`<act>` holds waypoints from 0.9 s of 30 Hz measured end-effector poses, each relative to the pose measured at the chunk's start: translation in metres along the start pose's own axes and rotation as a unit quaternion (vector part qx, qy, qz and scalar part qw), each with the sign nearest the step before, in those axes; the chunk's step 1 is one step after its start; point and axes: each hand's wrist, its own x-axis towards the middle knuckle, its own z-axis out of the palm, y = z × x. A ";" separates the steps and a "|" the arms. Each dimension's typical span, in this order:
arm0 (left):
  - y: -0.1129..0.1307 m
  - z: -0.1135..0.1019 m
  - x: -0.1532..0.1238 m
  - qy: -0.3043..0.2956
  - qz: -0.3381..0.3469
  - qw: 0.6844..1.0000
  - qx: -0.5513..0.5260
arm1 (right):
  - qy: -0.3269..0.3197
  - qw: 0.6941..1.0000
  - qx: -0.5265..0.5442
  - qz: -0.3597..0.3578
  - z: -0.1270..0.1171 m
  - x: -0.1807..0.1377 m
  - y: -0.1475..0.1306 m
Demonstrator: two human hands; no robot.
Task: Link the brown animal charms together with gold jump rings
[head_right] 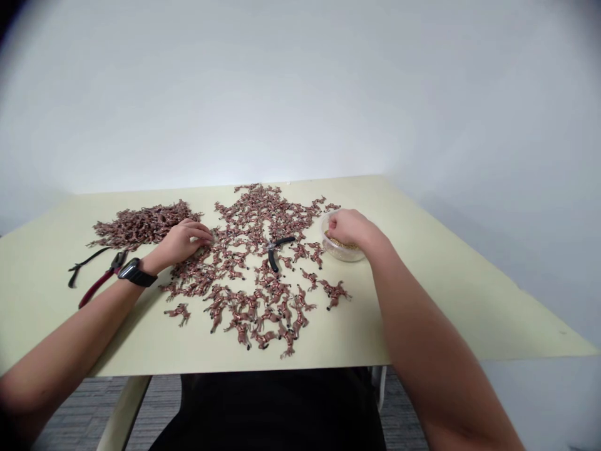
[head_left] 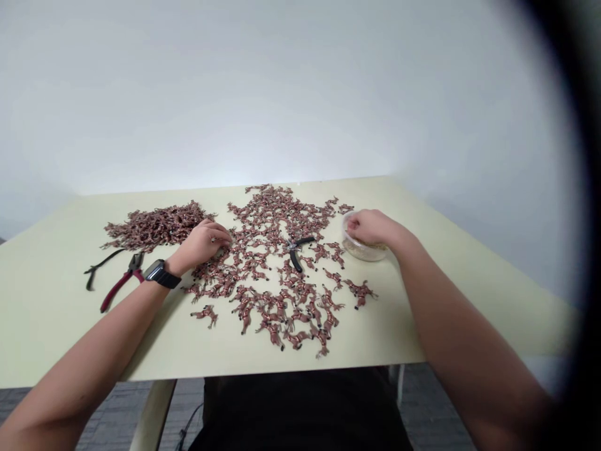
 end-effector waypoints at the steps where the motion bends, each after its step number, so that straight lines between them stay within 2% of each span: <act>1: -0.001 0.000 0.000 0.004 -0.002 1.000 0.001 | 0.001 1.000 0.004 0.001 -0.001 0.001 0.000; 7: -0.003 -0.002 0.001 0.007 -0.009 1.000 0.003 | 0.020 0.999 0.036 0.020 -0.004 0.003 0.002; 13: 0.005 -0.009 0.002 -0.008 -0.015 1.000 0.000 | 0.036 0.993 0.094 0.053 -0.008 -0.002 0.001; 16: 0.009 -0.009 0.002 -0.009 -0.033 0.999 -0.003 | 0.081 0.984 0.141 0.070 -0.009 -0.007 -0.001; 19: 0.011 -0.008 0.002 -0.017 -0.062 0.998 -0.003 | 0.158 0.974 0.151 0.057 -0.012 -0.011 -0.004; 22: 0.013 -0.008 0.002 -0.016 -0.075 0.997 0.005 | 0.224 0.952 0.204 0.046 -0.018 -0.016 -0.013; 24: 0.019 -0.009 0.001 0.016 -0.065 0.998 0.020 | 0.243 0.925 0.291 0.037 -0.022 -0.021 -0.025; 25: 0.025 -0.010 0.001 0.041 -0.056 0.997 0.027 | 0.240 0.906 0.348 0.026 -0.023 -0.024 -0.033; 27: 0.041 -0.011 0.000 0.083 -0.035 0.996 0.024 | 0.184 0.860 0.475 -0.016 -0.024 -0.032 -0.054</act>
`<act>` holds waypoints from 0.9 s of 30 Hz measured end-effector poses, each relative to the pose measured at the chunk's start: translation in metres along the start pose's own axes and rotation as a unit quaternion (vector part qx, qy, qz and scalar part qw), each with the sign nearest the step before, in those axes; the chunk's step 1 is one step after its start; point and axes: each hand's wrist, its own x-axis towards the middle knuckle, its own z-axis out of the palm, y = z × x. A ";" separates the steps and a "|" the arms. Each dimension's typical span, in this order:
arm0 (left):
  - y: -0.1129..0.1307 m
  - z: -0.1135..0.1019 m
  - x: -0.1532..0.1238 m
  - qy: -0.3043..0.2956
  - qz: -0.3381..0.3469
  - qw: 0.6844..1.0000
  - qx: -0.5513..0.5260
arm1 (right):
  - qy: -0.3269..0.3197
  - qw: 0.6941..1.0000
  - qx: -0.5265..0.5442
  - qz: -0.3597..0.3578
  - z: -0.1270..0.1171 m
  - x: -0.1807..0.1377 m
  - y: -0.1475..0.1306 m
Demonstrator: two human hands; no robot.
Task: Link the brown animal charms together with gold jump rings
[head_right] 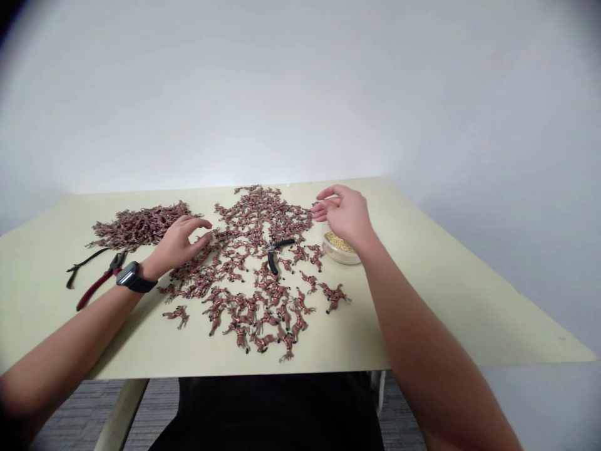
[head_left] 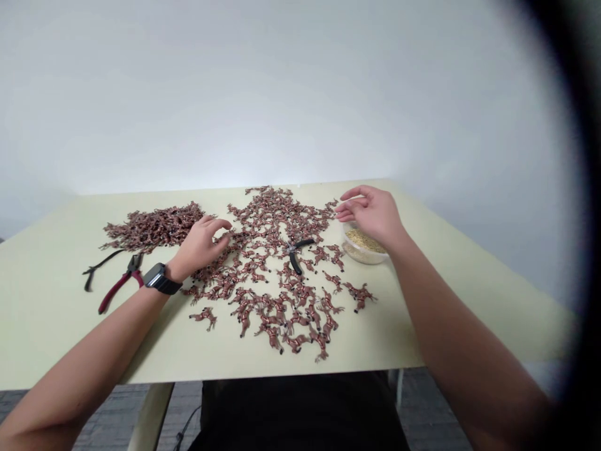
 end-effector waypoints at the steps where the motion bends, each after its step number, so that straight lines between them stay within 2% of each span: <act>1: 0.010 0.000 -0.002 0.011 0.013 1.000 -0.013 | -0.053 0.996 0.067 0.009 0.009 -0.007 -0.007; 4: 0.045 0.000 -0.008 0.045 0.057 0.995 -0.068 | -0.209 0.954 0.204 0.076 0.038 -0.030 -0.023; 8: 0.088 0.002 -0.017 0.069 0.072 0.985 -0.144 | -0.299 0.901 0.280 0.145 0.075 -0.058 -0.031; 11: 0.106 0.003 -0.021 0.073 0.078 0.982 -0.157 | -0.312 0.886 0.298 0.169 0.094 -0.073 -0.031; 15: 0.110 0.010 -0.022 0.065 0.071 0.981 -0.169 | -0.318 0.890 0.267 0.190 0.108 -0.087 -0.032; 19: 0.106 0.017 -0.025 0.052 0.063 0.980 -0.180 | -0.291 0.907 0.237 0.192 0.115 -0.095 -0.036; 27: 0.109 0.017 -0.028 0.028 0.064 0.984 -0.162 | -0.278 0.902 0.238 0.228 0.118 -0.101 -0.046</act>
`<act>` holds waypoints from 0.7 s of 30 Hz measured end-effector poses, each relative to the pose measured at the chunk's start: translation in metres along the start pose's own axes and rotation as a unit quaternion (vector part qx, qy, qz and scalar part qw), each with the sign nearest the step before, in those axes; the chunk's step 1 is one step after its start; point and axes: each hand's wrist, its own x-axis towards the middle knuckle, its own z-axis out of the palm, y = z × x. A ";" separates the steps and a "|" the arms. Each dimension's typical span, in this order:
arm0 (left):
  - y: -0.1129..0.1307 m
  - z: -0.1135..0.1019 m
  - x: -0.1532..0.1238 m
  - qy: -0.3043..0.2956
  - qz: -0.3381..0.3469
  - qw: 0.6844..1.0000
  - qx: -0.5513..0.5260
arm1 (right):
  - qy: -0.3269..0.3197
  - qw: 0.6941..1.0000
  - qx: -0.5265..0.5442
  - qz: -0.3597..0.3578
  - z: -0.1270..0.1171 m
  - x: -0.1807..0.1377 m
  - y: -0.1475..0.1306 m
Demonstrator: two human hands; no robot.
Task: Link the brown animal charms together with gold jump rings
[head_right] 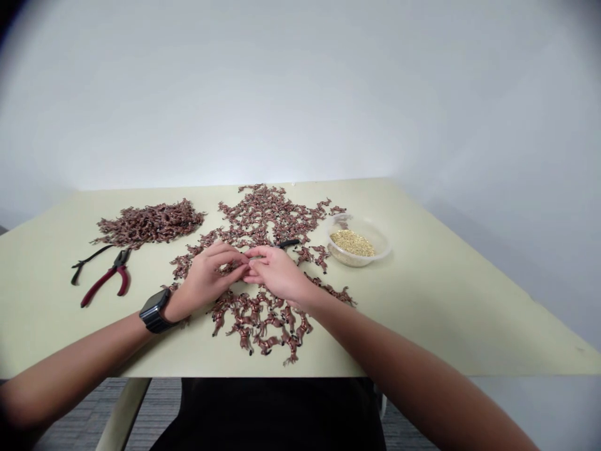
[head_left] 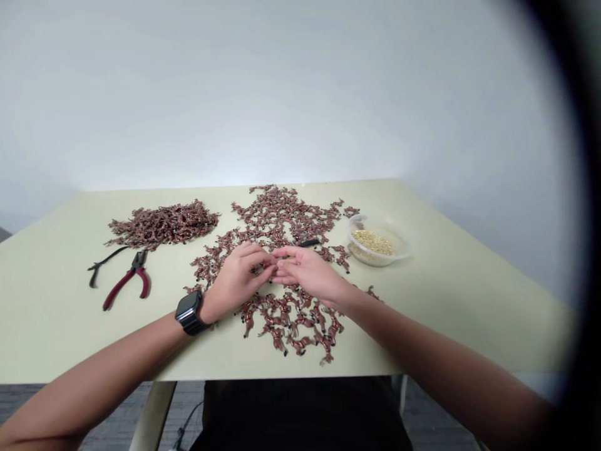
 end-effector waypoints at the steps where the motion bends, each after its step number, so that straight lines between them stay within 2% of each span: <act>1: 0.001 0.000 0.000 -0.003 -0.001 1.000 0.002 | -0.004 1.000 -0.005 -0.004 0.000 0.000 0.000; 10: -0.001 -0.002 -0.003 0.005 0.055 0.997 0.052 | -0.042 0.999 0.016 -0.026 -0.014 0.005 0.005; 16: 0.001 -0.006 -0.001 0.021 -0.005 0.999 -0.033 | -0.085 0.996 -0.007 -0.030 -0.022 0.010 0.006; 21: 0.002 -0.002 0.001 0.014 -0.020 0.998 -0.063 | -0.074 0.996 -0.020 -0.034 -0.023 0.012 0.008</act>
